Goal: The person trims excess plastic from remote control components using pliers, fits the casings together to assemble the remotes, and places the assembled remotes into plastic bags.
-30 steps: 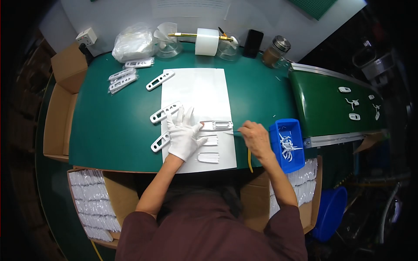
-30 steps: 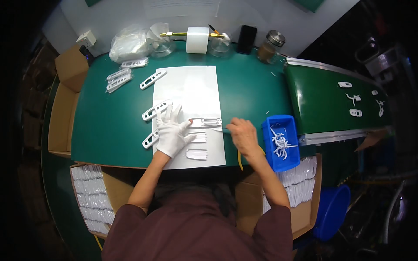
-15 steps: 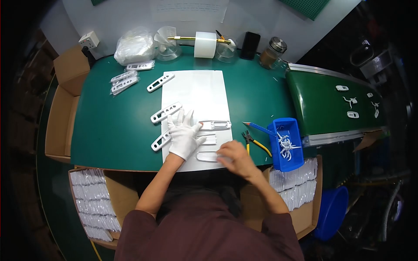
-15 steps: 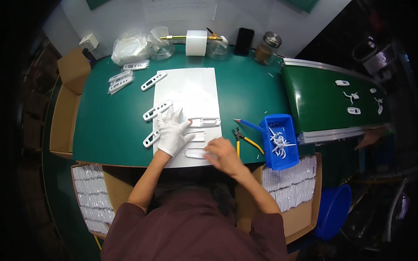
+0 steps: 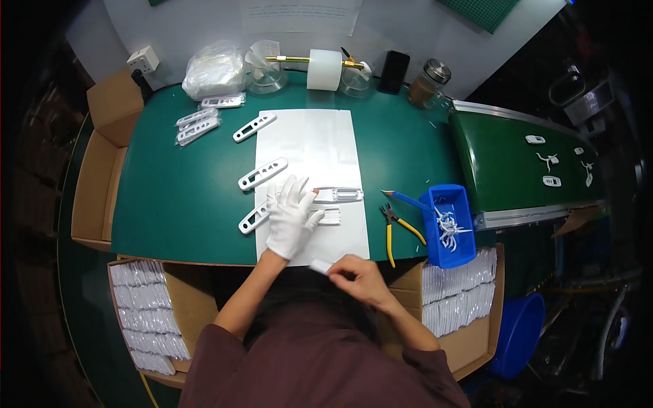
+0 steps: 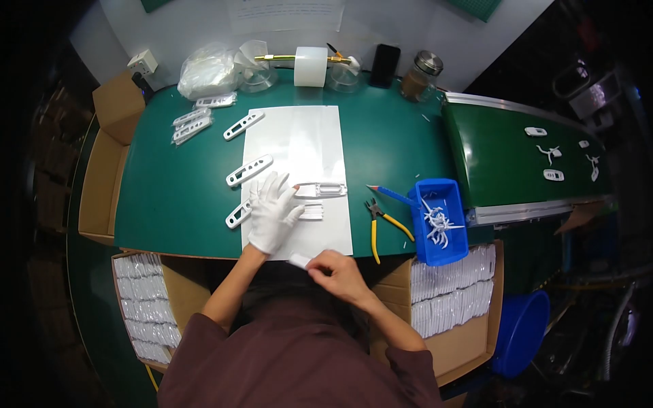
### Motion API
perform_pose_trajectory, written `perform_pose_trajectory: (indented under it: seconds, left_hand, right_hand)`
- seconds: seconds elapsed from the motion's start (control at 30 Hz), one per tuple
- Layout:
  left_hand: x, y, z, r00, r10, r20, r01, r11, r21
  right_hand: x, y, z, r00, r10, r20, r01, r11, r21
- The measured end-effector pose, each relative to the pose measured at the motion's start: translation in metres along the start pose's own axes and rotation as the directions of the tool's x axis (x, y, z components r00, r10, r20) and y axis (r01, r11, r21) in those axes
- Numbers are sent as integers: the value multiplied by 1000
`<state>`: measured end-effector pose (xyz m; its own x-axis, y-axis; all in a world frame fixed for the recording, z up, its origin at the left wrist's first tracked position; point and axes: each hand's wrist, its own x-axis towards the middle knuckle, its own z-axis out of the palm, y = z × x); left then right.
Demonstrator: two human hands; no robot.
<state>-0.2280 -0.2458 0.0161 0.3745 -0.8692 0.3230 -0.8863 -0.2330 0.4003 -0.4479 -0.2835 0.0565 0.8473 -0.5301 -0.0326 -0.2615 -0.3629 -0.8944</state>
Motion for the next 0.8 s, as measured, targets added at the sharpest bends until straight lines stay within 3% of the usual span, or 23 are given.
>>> perform_pose_trajectory:
  seconds: [0.03,0.07,0.1,0.13,0.17,0.23,0.3,0.37,0.4,0.47,0.5,0.53,0.57,0.6,0.67,0.8]
  left_hand:
    - [-10,0,1,996,-5,-91,-5,994,-112]
    - [-20,1,-3,996,-4,-88,-6,994,-113]
    - [-31,5,-11,997,-76,-25,60,916,-398]
    - [-41,8,-18,990,-127,56,133,754,-643]
    - [-50,17,-22,990,-129,58,136,754,-643]
    - [-65,37,-24,977,-135,165,206,401,-893]
    - [-74,40,-16,979,-63,193,203,370,-907]
    - [-78,48,-17,937,-234,258,322,298,-898]
    - [-80,42,-12,957,-234,173,245,331,-911]
    - [-77,34,-18,920,-308,241,331,283,-900]
    - [-74,32,-21,875,-371,312,411,227,-883]
    - [-72,32,-23,851,-408,330,415,140,-899]
    - [-73,29,-21,852,-408,327,413,142,-900]
    - [-74,24,-17,839,-419,347,414,77,-907]
    - [-75,21,-16,824,-427,372,401,-24,-916]
    - [-72,21,-24,780,-455,429,404,-157,-901]
  right_hand:
    - [0,2,-6,991,121,-57,-114,987,117]
    - [1,4,-10,973,188,-136,-145,951,275]
    - [2,5,-14,943,264,-202,-157,890,427]
    - [5,12,-16,937,265,-229,-130,869,477]
    - [6,11,-14,937,267,-226,-132,869,477]
    - [11,5,-5,957,276,-86,-180,802,570]
    - [13,-7,10,978,206,36,-195,835,514]
    - [18,-6,21,989,131,67,-147,882,448]
    - [21,-8,19,989,129,72,-148,882,447]
    - [38,-12,9,999,37,33,-41,989,145]
    - [46,-4,9,987,-140,-82,133,988,-82]
    - [55,-2,7,963,-226,-149,180,947,-268]
    - [62,-1,5,926,-320,-198,205,870,-448]
    - [68,6,4,926,-321,-198,206,870,-448]
    - [75,19,3,911,-379,-161,200,748,-632]
    - [60,19,8,944,-325,-64,214,747,-630]
